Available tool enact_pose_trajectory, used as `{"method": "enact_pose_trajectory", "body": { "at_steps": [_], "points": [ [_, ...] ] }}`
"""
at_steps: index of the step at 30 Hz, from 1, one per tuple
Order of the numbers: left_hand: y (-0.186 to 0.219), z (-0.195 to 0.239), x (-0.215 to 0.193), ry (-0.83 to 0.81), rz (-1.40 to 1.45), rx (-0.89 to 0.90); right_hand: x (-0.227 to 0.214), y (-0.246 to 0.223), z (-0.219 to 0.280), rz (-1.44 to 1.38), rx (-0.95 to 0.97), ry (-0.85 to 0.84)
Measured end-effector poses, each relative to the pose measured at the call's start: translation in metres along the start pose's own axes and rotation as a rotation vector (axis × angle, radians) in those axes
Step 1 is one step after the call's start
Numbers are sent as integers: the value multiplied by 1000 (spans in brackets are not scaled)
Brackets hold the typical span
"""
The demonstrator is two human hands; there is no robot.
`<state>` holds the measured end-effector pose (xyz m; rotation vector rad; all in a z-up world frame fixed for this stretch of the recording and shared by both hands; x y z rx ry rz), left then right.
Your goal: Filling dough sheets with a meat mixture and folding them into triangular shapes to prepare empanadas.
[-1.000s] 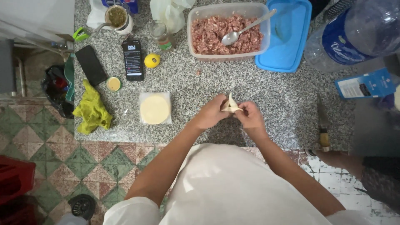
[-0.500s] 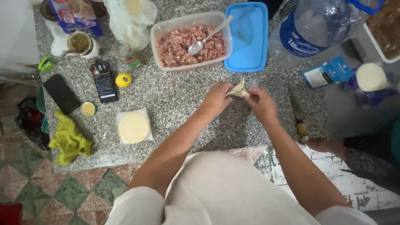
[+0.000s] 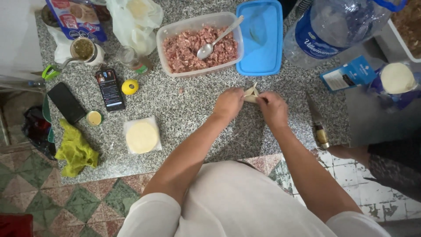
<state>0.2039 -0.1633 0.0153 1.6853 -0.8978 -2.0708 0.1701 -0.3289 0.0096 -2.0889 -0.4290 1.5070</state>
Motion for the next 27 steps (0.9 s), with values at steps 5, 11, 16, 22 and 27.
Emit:
{"method": "enact_pose_trajectory", "body": {
  "at_steps": [5,11,16,22,27],
  "points": [
    [-6,-1,4,-17,38,-12,14,12,3,-3,0,-17],
    [3,-3,-11,33,15,21,-4,-9,4,-33,43,-30],
    [24,-18,-7,32,8,73,4,5,9,28,16,-73],
    [26,-27,0,60,-31,19,2,8,9,-4,121,-187],
    [-3,-23,8,47,102,-49,2,4,9,29,180,-258]
  ]
}}
Point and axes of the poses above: each hand's wrist, its own z-axis away from the middle knuckle, its own x-axis out of the palm, y = z × x, the point moved 10 cm from there along -z, towards the middle knuckle, and after that the axes turned 12 degrees about y, right-handed, at the moved point
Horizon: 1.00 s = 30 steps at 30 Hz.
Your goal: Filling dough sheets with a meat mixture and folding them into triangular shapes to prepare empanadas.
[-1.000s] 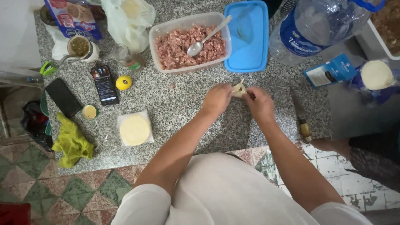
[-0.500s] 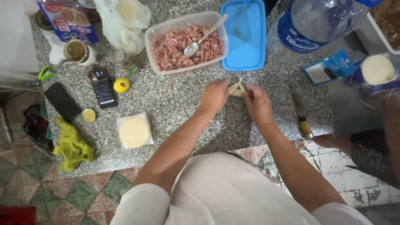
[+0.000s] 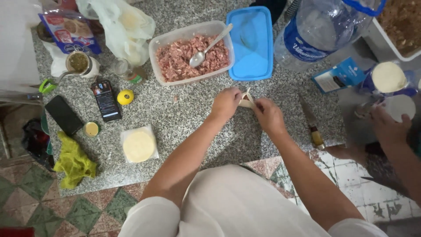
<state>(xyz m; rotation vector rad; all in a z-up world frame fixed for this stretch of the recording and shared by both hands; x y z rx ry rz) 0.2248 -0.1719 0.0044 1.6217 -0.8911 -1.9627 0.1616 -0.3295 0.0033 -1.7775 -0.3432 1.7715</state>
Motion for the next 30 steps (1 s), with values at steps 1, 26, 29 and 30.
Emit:
{"method": "enact_pose_trajectory", "body": {
  "at_steps": [1,26,29,30],
  "points": [
    [1,7,-11,8,-1,0,-9,-7,5,-2,-8,1],
    [-202,267,-193,396,-605,-72,26,-112,112,-211,-66,-306],
    [-194,266,-209,501,-481,10,20,-131,116,-184,7,-332],
    [-191,270,-220,572,-383,28,19,-132,118,-154,62,-327]
  ]
}}
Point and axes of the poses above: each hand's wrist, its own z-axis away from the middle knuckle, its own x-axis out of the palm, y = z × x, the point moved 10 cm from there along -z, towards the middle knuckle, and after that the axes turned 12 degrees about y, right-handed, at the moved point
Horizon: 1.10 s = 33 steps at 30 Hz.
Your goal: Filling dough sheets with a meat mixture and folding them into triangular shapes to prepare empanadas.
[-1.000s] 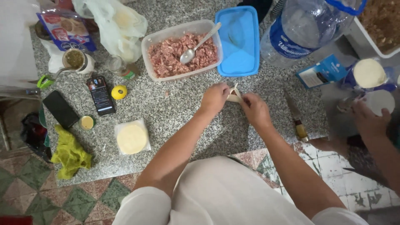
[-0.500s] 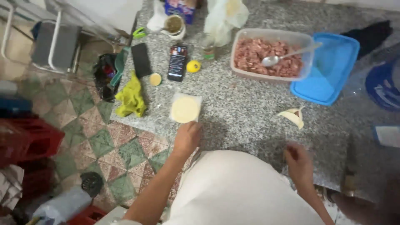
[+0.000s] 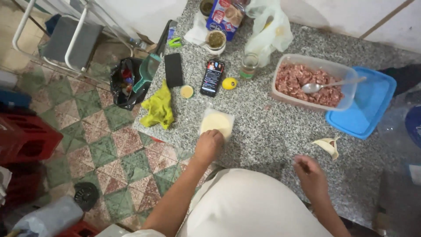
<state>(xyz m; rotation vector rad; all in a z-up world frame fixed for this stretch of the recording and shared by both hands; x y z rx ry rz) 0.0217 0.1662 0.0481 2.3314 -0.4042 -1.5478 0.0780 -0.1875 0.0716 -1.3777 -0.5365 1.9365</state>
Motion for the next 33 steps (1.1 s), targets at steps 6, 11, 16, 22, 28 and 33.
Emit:
{"method": "enact_pose_trajectory", "body": {
  "at_steps": [6,11,16,22,28,33],
  "points": [
    [-40,-7,9,-207,225,-352,21,26,18,22,73,96],
    [-62,-16,-12,-165,406,-526,42,33,32,21,82,109],
    [-86,-32,-22,-200,390,-557,49,23,36,47,-50,184],
    [-121,-51,-47,-51,548,-669,71,23,33,2,135,136],
    [-127,-58,-60,55,762,-826,86,-47,39,72,45,147],
    [-86,-48,-64,-357,506,-905,103,-111,55,1,38,-8]
  ]
}}
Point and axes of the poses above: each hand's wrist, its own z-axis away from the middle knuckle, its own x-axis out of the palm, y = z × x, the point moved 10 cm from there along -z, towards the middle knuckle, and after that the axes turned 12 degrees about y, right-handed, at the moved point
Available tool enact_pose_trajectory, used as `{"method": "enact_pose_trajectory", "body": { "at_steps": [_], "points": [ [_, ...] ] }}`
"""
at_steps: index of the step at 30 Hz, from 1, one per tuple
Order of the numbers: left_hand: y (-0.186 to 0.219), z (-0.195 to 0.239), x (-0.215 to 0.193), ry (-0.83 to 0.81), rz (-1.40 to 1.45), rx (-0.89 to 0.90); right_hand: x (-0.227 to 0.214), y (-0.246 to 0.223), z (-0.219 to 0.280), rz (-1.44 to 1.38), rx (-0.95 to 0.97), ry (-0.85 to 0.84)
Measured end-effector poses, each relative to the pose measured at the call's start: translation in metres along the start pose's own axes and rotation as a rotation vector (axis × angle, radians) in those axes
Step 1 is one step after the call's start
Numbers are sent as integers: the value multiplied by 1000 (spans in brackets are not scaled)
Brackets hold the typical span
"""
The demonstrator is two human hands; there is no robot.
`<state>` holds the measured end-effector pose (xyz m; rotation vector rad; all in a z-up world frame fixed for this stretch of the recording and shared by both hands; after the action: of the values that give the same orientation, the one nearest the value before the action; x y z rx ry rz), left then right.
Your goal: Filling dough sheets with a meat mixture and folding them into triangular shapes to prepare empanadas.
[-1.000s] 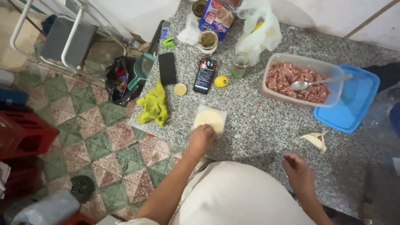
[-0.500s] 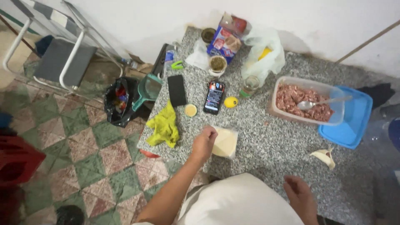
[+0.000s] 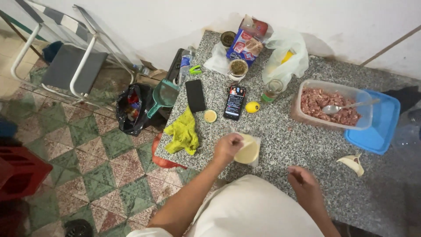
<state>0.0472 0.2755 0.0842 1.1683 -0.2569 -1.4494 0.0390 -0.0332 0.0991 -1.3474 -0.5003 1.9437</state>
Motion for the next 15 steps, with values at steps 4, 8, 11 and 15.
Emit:
{"method": "enact_pose_trajectory", "body": {
  "at_steps": [4,8,11,15],
  "points": [
    [-55,-25,49,-21,138,148,4,12,0,48,63,11],
    [-75,-40,41,10,588,11,17,35,-19,70,-181,-10],
    [-79,-41,32,-32,735,-127,20,43,-25,74,-275,11],
    [-66,-29,12,28,626,-203,11,28,-14,24,-134,1]
  ]
}}
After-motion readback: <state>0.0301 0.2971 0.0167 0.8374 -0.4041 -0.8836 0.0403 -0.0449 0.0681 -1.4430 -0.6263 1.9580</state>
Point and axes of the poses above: each hand's wrist, its own z-axis away from the middle knuckle, its own x-axis out of the palm, y = z × x, the point moved 10 cm from there along -z, towards the middle knuckle, and after that the axes turned 12 degrees about y, right-handed, at the moved point
